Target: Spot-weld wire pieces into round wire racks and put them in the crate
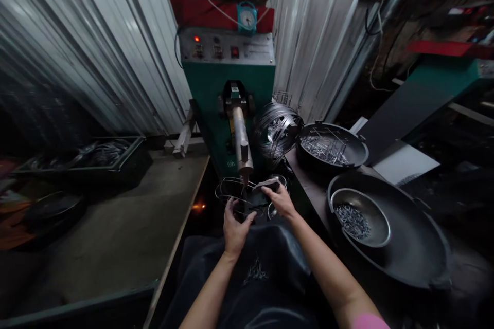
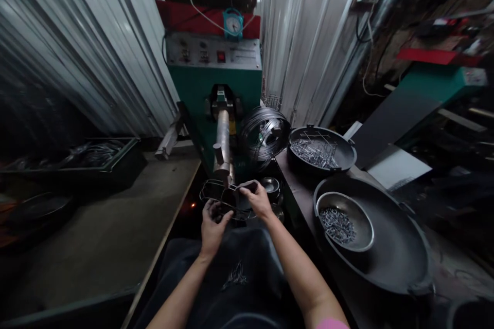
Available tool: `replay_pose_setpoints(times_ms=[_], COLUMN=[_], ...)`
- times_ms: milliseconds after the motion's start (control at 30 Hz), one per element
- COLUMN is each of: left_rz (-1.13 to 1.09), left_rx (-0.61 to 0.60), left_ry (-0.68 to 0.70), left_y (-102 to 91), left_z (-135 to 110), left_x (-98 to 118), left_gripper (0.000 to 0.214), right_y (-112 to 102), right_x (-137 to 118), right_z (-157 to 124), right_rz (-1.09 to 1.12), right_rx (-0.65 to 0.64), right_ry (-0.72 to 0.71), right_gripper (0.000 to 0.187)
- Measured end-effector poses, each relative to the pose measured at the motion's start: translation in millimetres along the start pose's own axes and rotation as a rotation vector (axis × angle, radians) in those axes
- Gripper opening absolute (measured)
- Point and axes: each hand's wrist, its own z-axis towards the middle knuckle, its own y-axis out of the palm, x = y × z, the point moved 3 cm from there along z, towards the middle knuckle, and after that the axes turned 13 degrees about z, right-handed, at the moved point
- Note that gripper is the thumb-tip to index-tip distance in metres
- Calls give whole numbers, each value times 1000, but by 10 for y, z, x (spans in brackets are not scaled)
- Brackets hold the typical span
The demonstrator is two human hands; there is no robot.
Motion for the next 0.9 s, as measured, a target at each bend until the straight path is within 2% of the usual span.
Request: replay_pose_setpoints(times_ms=[100, 167, 233, 367, 500, 567, 700, 767, 900], left_rz=[374, 491, 506, 486, 610, 630, 601, 554, 394], left_rx=[75, 101, 93, 135, 149, 127, 104, 90, 90], left_ry=[264, 370, 417, 461, 502, 514, 487, 444, 242], left_y=[-16, 14, 65, 161, 246, 259, 237, 241, 265], left_z=[-82, -100, -106, -107, -23, 37, 76, 43, -41], left_x=[-69, -131, -195, -263, -251, -230, -173, -146, -158], left_gripper=[80, 84, 87, 82, 69, 56, 43, 44, 48], right_y=[-144, -193, -197, -216, -405, -507, -605, -578, -398], right_x=[105, 154, 167, 115, 181, 240, 237, 156, -68], right_z=[-93, -152, -175, -130, -142, -189, -305, -364, -462], right_rz=[122, 204, 257, 268, 481, 476, 237, 153, 87], right_rx=[63, 122, 139, 72, 141, 166, 174, 152, -22], right_ry=[1, -8, 2, 11, 52, 44, -49, -106, -199], right_gripper=[21, 20, 19, 21, 25, 26, 27, 27, 21])
